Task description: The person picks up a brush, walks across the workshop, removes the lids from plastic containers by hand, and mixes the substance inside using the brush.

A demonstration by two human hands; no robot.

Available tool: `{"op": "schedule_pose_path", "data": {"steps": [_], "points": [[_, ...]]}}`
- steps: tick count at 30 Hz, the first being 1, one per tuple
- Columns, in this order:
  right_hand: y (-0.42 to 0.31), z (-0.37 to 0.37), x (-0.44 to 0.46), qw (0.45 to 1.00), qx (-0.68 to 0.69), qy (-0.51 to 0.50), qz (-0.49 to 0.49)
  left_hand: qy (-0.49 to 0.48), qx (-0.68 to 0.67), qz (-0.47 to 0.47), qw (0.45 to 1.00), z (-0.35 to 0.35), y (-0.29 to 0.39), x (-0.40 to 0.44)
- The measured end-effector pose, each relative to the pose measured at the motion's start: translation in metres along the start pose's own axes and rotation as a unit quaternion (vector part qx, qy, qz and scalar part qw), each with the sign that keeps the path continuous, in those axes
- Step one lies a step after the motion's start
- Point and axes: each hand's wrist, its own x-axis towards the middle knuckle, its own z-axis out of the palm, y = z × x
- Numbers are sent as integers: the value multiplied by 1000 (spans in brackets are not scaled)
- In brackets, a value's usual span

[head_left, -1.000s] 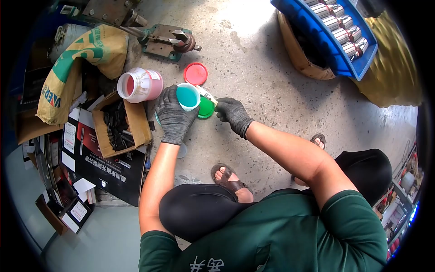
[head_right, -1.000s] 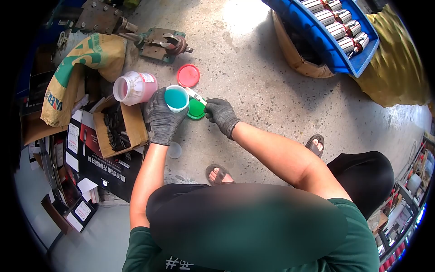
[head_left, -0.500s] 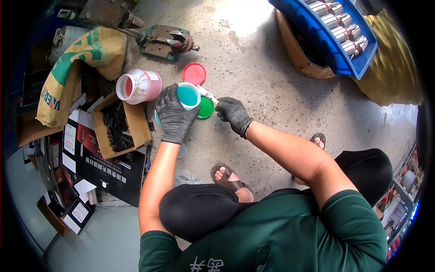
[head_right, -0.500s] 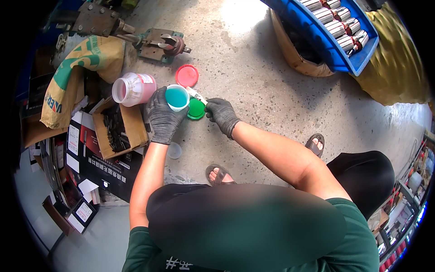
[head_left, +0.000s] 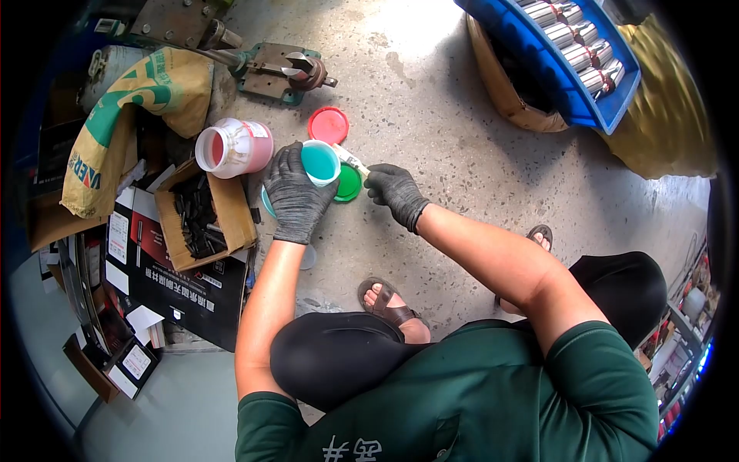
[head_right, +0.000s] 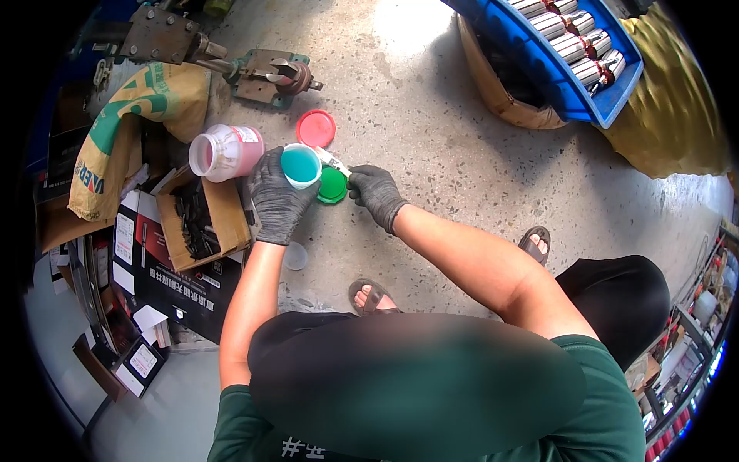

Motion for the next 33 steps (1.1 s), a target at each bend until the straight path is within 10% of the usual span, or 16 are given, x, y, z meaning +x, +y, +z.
{"op": "schedule_pose_path", "data": {"steps": [33], "points": [[-9,2,-7,1000,11,1,15,-29,10,-10,999,-1,4,1]]}}
